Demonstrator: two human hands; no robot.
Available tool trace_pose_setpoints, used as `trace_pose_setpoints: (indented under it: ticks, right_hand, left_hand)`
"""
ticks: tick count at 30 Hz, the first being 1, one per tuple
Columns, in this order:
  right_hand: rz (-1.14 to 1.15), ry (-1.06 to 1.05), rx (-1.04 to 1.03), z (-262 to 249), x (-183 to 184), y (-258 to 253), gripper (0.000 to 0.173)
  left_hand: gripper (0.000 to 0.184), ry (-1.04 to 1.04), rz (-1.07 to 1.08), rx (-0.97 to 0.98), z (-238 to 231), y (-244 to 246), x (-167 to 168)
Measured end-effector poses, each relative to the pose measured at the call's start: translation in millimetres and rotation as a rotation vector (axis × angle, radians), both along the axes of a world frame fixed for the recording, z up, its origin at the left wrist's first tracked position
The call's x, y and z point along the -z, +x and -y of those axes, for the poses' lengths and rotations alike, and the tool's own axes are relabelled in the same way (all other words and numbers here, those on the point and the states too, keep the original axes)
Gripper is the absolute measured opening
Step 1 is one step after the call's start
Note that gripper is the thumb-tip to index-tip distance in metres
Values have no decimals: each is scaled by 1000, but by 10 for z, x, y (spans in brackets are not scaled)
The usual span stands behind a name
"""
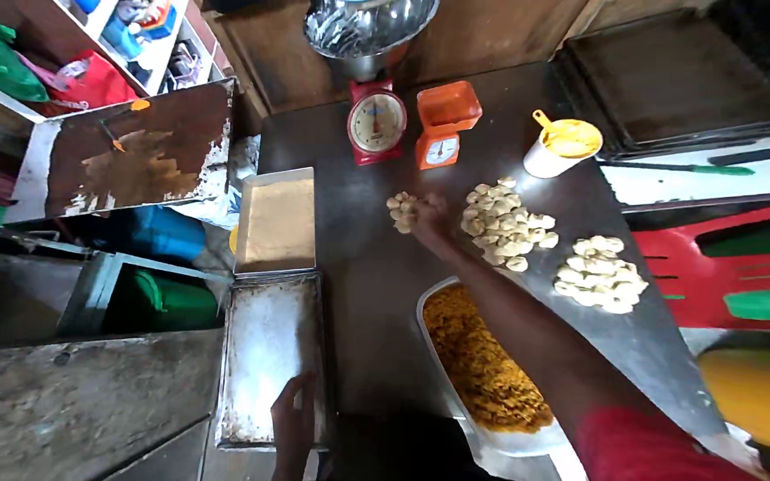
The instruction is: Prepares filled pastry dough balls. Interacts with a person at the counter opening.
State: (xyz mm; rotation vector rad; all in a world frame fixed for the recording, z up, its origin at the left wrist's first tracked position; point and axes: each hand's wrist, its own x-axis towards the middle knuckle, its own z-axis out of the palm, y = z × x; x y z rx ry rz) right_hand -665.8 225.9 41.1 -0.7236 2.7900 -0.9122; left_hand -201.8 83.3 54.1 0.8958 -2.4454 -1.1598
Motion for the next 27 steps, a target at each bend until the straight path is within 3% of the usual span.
trace_pose_setpoints:
  ticks: [2,4,6,8,11,13,17,20,23,25,27]
  right_hand:
    - [98,-137,-138,102,-242,685,25]
    - [363,-301,-277,154,-291,1477,30]
    - [546,-423,-341,125,-308,2320,44]
    - [550,-465,-233,27,-345,2965,39]
    - [371,-508,-27,-227,-283,3521,25]
    - [388,-596,111,-434,-340,3719,20]
    - [775,-994,387,-842,-438,3975,31]
    - [733,-801,338,-1020,-385,4183,25]
    - [987,-758,266,-1202,-483,4150,23]
    - [1186,-774,247,-1329,-551,3878,21]
    - [1171,-768,319,-1468,-591,3447,20]
  left_hand:
    - [28,190,-108,-19,-43,-198,-98]
    - [41,347,-161,-21,-95,-404,-165]
    - [43,442,-214,43,-130,-524,-170]
    - [32,522,-271,114,-177,-512,-78]
    - [25,569,-222,266,-253,-288,12]
    - [24,559,-182,373,-362,-211,-53]
    - [20,633,-215,552,-579,-226,-173]
    - [18,953,-32,565,-630,-203,-255]
    - [18,1229,164,551,-652,-180,-246]
    - [18,1275,156,538,-719,-266,-178]
    - [26,1163,126,495,-819,-457,-122]
